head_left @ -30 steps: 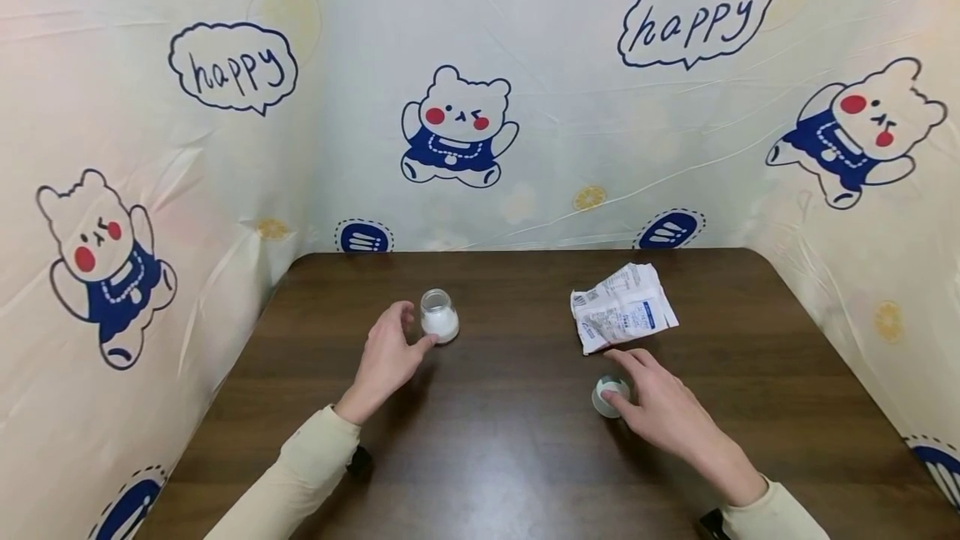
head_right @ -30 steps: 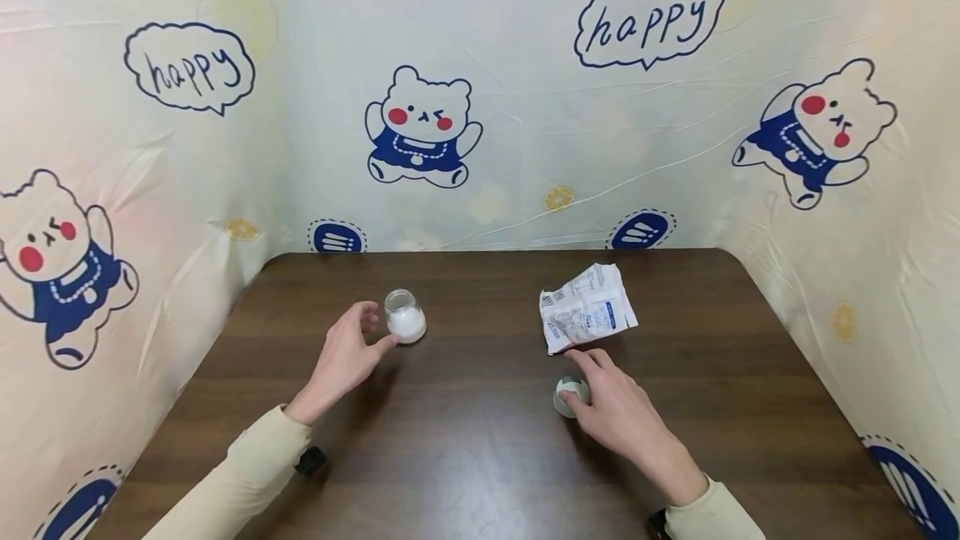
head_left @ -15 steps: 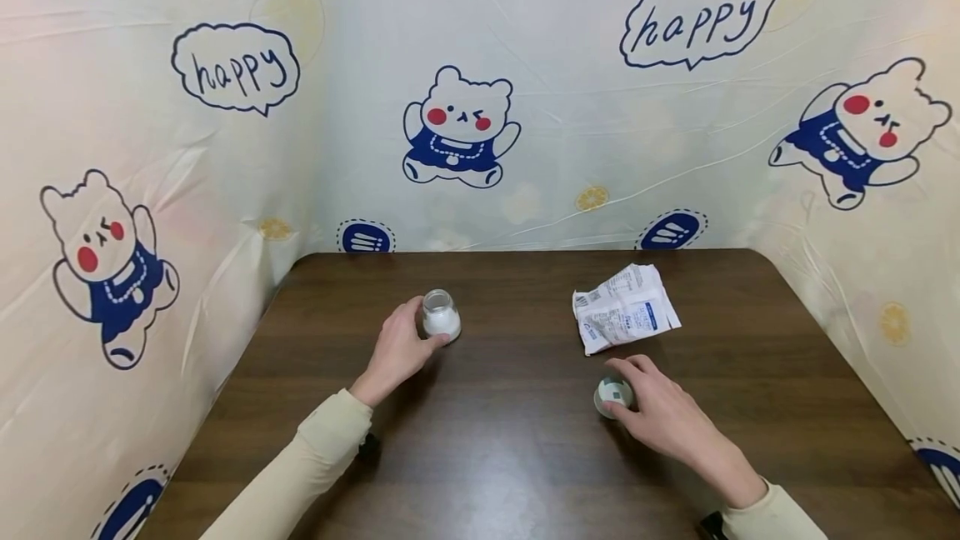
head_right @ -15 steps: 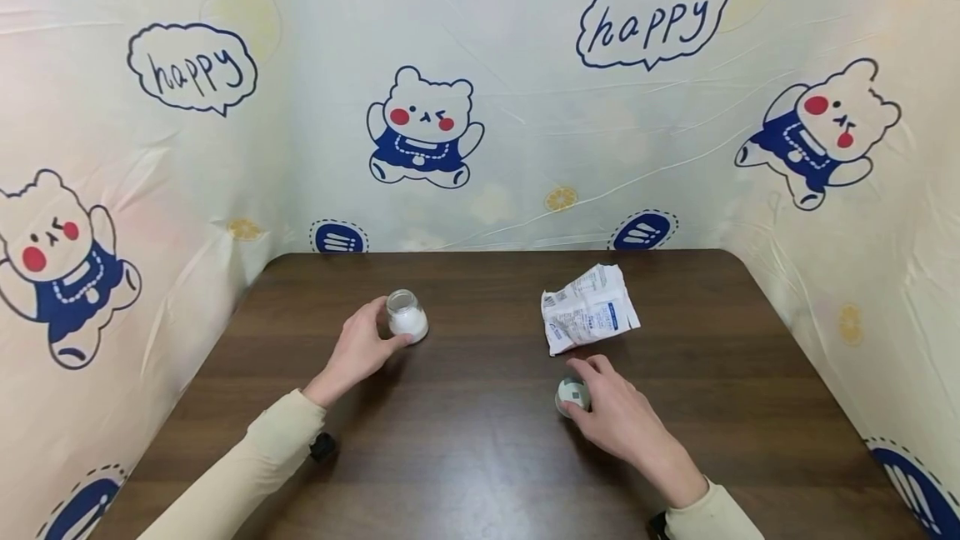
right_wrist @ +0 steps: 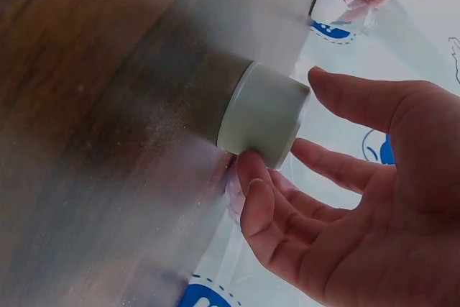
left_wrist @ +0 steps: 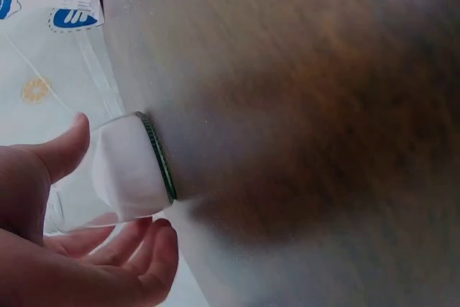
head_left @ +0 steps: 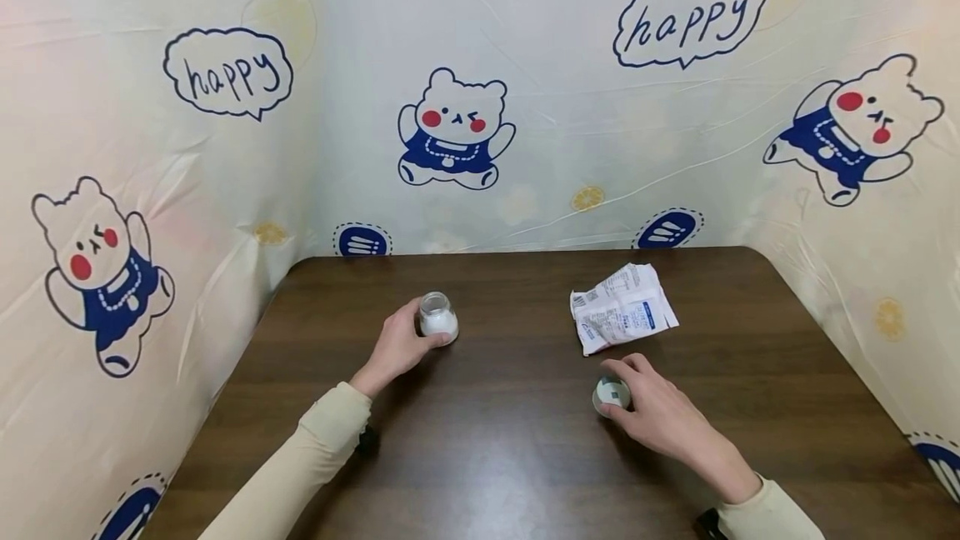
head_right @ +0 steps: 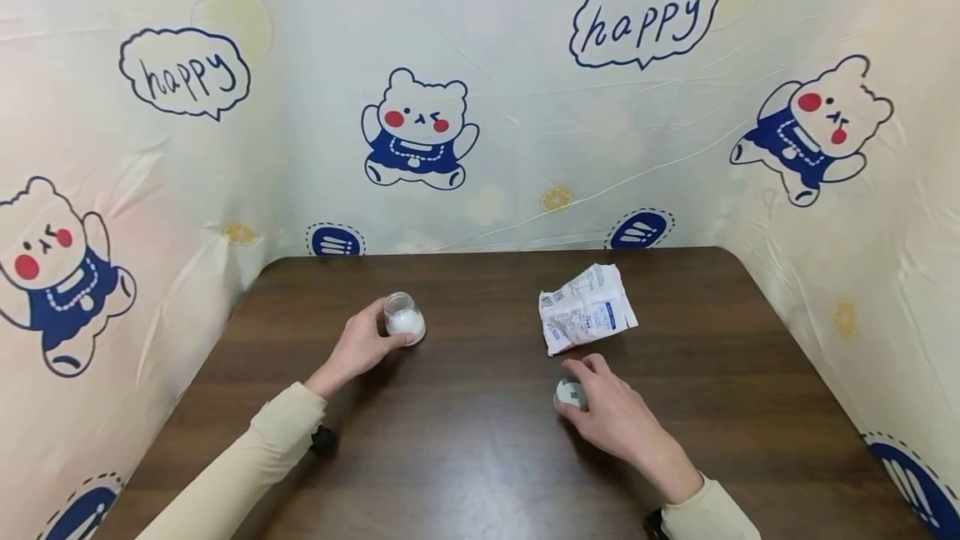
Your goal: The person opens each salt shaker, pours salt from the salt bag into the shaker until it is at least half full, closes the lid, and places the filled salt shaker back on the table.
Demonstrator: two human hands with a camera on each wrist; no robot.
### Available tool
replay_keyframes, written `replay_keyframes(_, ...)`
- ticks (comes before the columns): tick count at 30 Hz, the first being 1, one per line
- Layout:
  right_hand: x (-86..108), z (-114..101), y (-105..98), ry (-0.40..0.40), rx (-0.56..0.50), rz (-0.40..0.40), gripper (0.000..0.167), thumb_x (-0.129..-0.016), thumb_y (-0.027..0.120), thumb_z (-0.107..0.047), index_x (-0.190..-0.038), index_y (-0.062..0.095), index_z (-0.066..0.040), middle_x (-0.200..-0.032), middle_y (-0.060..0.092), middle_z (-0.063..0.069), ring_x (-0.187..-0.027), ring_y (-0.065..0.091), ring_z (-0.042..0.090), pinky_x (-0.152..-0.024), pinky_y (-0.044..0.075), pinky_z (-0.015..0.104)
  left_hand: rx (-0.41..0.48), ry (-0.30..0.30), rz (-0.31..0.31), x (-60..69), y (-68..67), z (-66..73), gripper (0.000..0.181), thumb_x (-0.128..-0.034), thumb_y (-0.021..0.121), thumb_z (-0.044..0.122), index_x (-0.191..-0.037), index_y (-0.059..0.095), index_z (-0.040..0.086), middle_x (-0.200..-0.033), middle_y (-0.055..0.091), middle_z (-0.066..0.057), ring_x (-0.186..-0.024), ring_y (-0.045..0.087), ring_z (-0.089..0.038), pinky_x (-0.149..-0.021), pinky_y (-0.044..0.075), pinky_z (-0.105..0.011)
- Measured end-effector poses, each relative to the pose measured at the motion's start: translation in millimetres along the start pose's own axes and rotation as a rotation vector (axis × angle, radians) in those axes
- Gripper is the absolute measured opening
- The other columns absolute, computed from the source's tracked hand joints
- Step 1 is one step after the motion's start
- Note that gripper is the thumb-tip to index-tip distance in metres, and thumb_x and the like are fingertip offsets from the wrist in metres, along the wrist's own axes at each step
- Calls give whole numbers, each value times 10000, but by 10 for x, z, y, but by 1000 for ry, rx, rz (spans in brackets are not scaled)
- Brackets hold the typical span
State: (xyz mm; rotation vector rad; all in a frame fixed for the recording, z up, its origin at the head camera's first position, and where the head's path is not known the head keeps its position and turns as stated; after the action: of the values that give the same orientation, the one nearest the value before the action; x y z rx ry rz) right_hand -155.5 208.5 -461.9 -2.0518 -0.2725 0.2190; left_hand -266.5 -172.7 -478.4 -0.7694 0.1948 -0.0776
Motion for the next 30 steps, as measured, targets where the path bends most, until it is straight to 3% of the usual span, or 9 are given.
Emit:
replay_keyframes(4, -17, 2, 12, 5, -5, -2, 534, -876, 867, -217, -1349, 664, -74, -1258, 578, 112, -959, 627, 222, -788, 535, 444, 6, 31, 1, -40, -7, -9, 672, -863, 903, 181, -1408, 571, -31, -1291, 669, -216, -1167, 636, -381, -979, 507, -550)
replay_keyframes(9, -18, -6, 24, -6, -2, 0, 516, -856, 889, -201, -1313, 681, -84, -1249, 582, 107, -930, 623, 212, -771, 529, 427, 18, 27, -3, -54, -11, -29, 628, -862, 903, 172, -1369, 589, -25, -1249, 682, -202, -1128, 646, -363, -967, 513, -535)
replay_keyframes(17, -8, -1, 51, -1, -4, -22, 514, -839, 907, -180, -1295, 684, -100, -1230, 580, 90, -919, 612, 198, -765, 526, 416, 31, 28, -34, -36, 11, -10, 613, -899, 869, 140, -1393, 551, -38, -1297, 647, -217, -1171, 620, -376, -1003, 498, -541)
replay_keyframes(30, 3, -17, 50, -7, 9, -24, 507, -841, 896, -132, -1299, 679, -104, -1233, 587, 84, -927, 615, 205, -765, 521, 417, -22, 65, 3, 6, -14, 79, 620, -852, 903, 121, -1375, 603, -21, -1271, 656, -206, -1172, 615, -381, -990, 491, -548)
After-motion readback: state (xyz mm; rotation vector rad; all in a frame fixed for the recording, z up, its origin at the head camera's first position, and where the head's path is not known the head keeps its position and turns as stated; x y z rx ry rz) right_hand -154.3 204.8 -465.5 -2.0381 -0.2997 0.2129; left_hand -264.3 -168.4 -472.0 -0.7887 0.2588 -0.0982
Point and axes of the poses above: each hand's wrist, its own x-axis away from the middle knuckle, its own y-axis out of the palm, z = x × y, the point moved 4 cm from there along -x, towards the middle knuckle
